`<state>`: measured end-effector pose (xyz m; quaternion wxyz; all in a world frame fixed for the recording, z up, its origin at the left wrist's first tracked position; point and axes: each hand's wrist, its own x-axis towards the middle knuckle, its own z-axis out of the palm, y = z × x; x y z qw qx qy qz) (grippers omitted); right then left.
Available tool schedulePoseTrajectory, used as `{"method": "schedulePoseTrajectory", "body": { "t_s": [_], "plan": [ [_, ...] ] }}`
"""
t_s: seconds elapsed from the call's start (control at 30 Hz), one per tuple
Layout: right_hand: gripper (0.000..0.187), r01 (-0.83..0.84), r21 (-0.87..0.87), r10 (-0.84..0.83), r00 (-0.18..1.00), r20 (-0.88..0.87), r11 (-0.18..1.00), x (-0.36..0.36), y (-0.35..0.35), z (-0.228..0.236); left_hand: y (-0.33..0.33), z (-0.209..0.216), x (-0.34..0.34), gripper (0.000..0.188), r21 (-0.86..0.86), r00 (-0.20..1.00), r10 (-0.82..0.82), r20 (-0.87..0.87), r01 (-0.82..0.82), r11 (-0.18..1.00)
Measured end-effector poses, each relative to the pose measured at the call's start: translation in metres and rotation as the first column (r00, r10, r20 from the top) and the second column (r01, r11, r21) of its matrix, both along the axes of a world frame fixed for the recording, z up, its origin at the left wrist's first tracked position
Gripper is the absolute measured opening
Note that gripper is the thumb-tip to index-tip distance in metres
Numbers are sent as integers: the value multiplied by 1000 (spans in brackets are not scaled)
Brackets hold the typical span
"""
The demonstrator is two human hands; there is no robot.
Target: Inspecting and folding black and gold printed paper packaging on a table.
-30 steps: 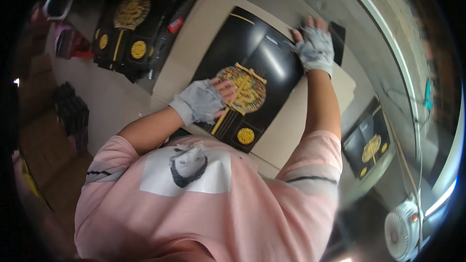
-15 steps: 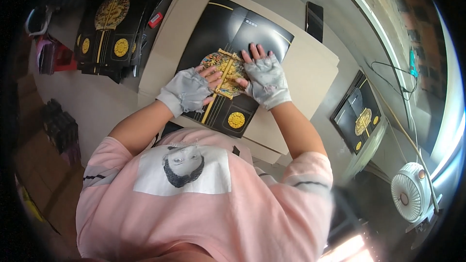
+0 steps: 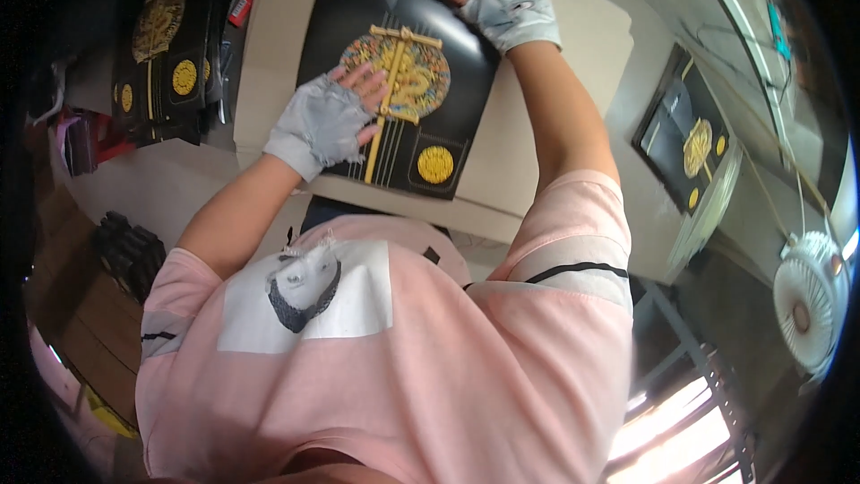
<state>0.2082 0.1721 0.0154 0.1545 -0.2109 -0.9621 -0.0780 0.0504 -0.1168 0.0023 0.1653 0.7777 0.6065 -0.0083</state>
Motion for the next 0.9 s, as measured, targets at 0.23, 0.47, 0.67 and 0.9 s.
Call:
{"method": "schedulePoseTrajectory", "body": {
  "t_s": [0.23,0.47,0.67,0.9],
  "plan": [
    [81,28,-390,80,963,258,921,92,-212,4,-6,-7,-4,61,94,995,-3,-104,13,995],
    [79,-21,-665,152,978,139,746,169,-307,-8,-17,12,14,74,90,989,33,-146,-19,996],
    [59,304,-616,-506,844,-181,727,211,-241,-30,-67,34,49,82,-44,996,-34,-88,31,999],
    [59,736,-506,-831,552,64,450,202,-158,-68,-51,84,36,54,43,987,36,158,-43,998]
  ]
}}
